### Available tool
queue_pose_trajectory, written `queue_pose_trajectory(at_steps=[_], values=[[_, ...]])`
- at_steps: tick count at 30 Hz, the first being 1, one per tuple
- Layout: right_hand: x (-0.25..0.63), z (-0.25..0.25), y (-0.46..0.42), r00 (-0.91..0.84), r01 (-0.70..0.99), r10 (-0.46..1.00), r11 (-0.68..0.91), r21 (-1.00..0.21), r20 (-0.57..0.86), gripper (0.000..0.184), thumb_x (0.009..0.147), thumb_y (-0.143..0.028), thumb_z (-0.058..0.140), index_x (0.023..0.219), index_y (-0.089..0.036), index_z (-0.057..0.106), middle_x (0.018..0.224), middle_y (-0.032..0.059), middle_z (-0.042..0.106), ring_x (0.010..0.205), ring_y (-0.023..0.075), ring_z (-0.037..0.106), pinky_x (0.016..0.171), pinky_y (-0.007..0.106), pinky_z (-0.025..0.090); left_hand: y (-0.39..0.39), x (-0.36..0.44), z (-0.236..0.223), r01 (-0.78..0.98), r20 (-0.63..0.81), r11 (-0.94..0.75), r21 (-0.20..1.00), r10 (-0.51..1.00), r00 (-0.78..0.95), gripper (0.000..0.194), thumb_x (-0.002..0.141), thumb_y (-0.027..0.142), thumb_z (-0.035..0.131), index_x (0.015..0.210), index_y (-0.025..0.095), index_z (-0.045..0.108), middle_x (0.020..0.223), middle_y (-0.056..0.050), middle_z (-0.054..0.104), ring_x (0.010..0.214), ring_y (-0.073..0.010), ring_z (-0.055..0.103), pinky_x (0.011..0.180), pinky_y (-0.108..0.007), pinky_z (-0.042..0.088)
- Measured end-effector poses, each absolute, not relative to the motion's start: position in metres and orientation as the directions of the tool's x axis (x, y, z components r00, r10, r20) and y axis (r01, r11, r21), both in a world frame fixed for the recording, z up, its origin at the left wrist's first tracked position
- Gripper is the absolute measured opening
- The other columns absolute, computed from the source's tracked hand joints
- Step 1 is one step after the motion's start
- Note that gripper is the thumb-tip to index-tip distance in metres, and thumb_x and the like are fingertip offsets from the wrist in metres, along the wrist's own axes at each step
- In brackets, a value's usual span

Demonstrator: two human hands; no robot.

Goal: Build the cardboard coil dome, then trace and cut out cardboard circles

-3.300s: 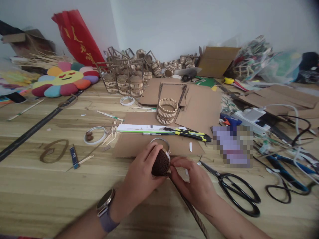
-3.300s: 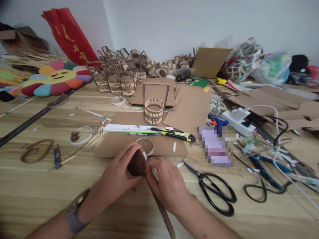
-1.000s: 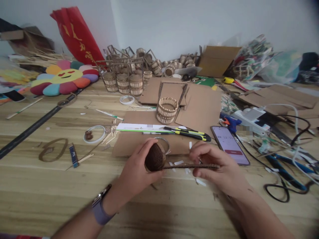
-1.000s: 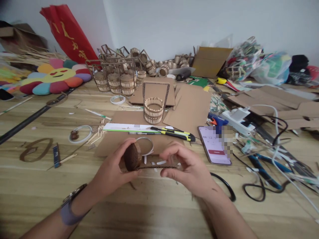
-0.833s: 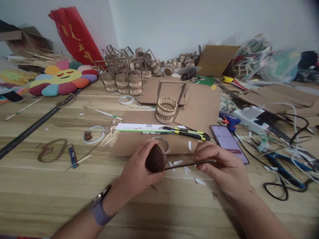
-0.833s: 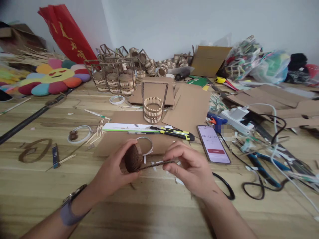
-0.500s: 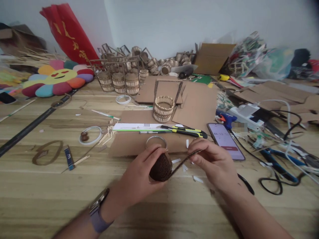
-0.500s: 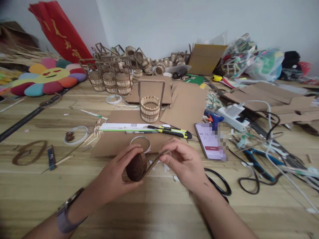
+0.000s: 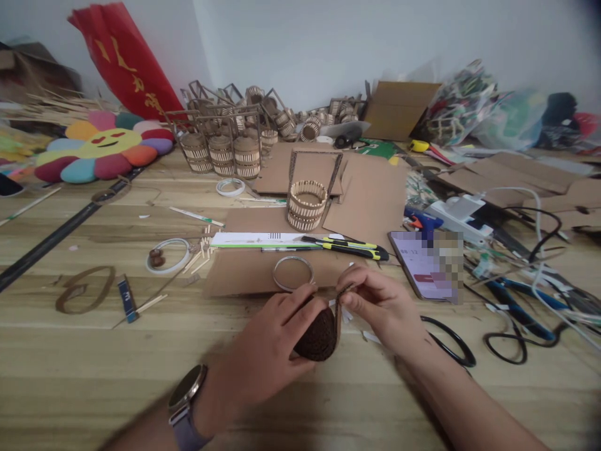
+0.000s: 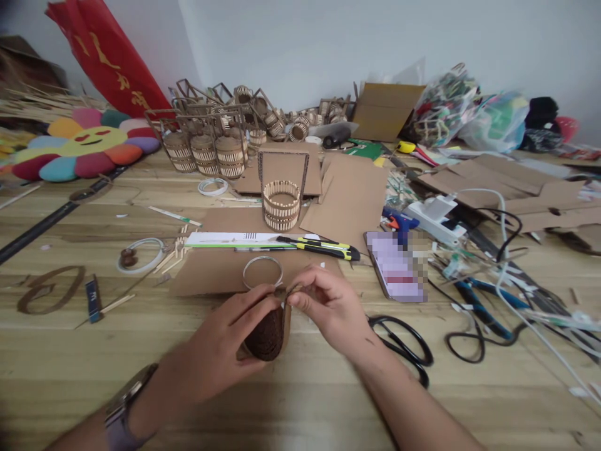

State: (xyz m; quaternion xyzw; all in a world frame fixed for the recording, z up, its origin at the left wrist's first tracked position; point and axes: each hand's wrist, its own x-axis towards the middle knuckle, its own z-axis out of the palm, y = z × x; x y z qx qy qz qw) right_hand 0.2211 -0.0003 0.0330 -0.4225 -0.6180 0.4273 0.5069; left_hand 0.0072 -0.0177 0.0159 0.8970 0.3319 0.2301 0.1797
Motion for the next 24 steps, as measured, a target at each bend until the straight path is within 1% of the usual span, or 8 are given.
queue_pose_trajectory(at_steps=[3,6,11,15,17,20,22,24], values=[[0.218,0.03,0.0,-0.154,0.059,0.962,0.239,-0.969,0.227,0.033,0.078,-0.051,0.078,0.071,-0.02,0.069,0.067,0.0014,0.063,0.063,0.0149,0.059,0.06,0.026,0.049,-0.019,0.008,0.016,0.507,0.304,-0.734,0.453,0.661,0.685,0.079,0.068,0.008,0.08,0.136,0.02,0.04,0.146,-0.018,0.05,0.12,-0.0341,0.059,0.099,-0.049,0.054],[0.215,0.028,0.0,-0.162,0.04,0.97,0.19,-0.981,0.182,0.034,0.076,-0.052,0.078,0.072,-0.021,0.068,0.068,0.0013,0.063,0.064,0.0155,0.058,0.06,0.027,0.049,-0.02,0.008,0.016,0.502,0.326,-0.726,0.47,0.671,0.666,0.08,0.069,0.007,0.078,0.136,0.022,0.038,0.144,-0.017,0.053,0.119,-0.0326,0.059,0.099,-0.047,0.054],[0.213,0.022,0.0,-0.146,0.023,0.983,0.116,-0.993,0.111,0.036,0.074,-0.055,0.079,0.073,-0.021,0.066,0.067,0.0004,0.062,0.062,0.0144,0.054,0.057,0.026,0.046,-0.021,0.006,0.013,0.466,0.392,-0.72,0.515,0.681,0.619,0.088,0.074,0.009,0.075,0.144,0.022,0.023,0.14,-0.016,0.056,0.122,-0.0296,0.059,0.101,-0.046,0.052],[0.211,0.02,0.001,-0.212,-0.012,0.977,-0.015,-1.0,-0.012,0.039,0.07,-0.055,0.081,0.073,-0.02,0.064,0.064,-0.0021,0.059,0.059,0.012,0.051,0.057,0.024,0.045,-0.021,0.004,0.009,0.495,0.383,-0.75,0.44,0.655,0.651,0.092,0.072,0.005,0.077,0.145,0.018,0.023,0.14,-0.019,0.056,0.122,-0.0324,0.057,0.1,-0.049,0.052],[0.21,0.021,0.002,-0.226,-0.014,0.972,-0.072,-0.997,-0.067,0.042,0.067,-0.057,0.082,0.074,-0.02,0.063,0.066,-0.002,0.061,0.061,0.0121,0.053,0.06,0.025,0.046,-0.02,0.003,0.007,0.509,0.373,-0.765,0.394,0.639,0.672,0.092,0.072,0.004,0.076,0.146,0.017,0.023,0.139,-0.02,0.056,0.122,-0.0338,0.057,0.099,-0.051,0.052],[0.21,0.025,0.002,-0.208,0.078,0.971,-0.104,-0.991,-0.119,0.044,0.066,-0.059,0.081,0.08,-0.019,0.067,0.069,-0.0007,0.065,0.061,0.0122,0.054,0.058,0.025,0.045,-0.016,0.003,0.006,0.557,0.343,-0.752,0.352,0.657,0.671,0.094,0.075,0.002,0.071,0.15,0.018,0.017,0.141,-0.019,0.056,0.122,-0.0349,0.057,0.098,-0.054,0.053],[0.211,0.029,0.002,-0.22,0.188,0.964,-0.106,-0.976,-0.147,0.039,0.072,-0.056,0.076,0.079,-0.019,0.069,0.061,-0.003,0.06,0.053,0.0103,0.049,0.052,0.024,0.041,-0.013,0.003,0.006,0.582,0.31,-0.74,0.337,0.671,0.673,0.099,0.075,-0.003,0.066,0.153,0.022,0.01,0.146,-0.018,0.052,0.123,-0.0355,0.055,0.099,-0.055,0.052],[0.212,0.032,0.001,-0.242,0.249,0.952,-0.125,-0.96,-0.187,0.034,0.075,-0.052,0.073,0.072,-0.019,0.068,0.052,-0.0056,0.052,0.047,0.009,0.043,0.048,0.023,0.036,-0.01,0.002,0.006,0.555,0.309,-0.755,0.35,0.652,0.692,0.106,0.074,-0.008,0.062,0.156,0.026,0.003,0.153,-0.016,0.045,0.13,-0.0358,0.051,0.104,-0.057,0.048]])
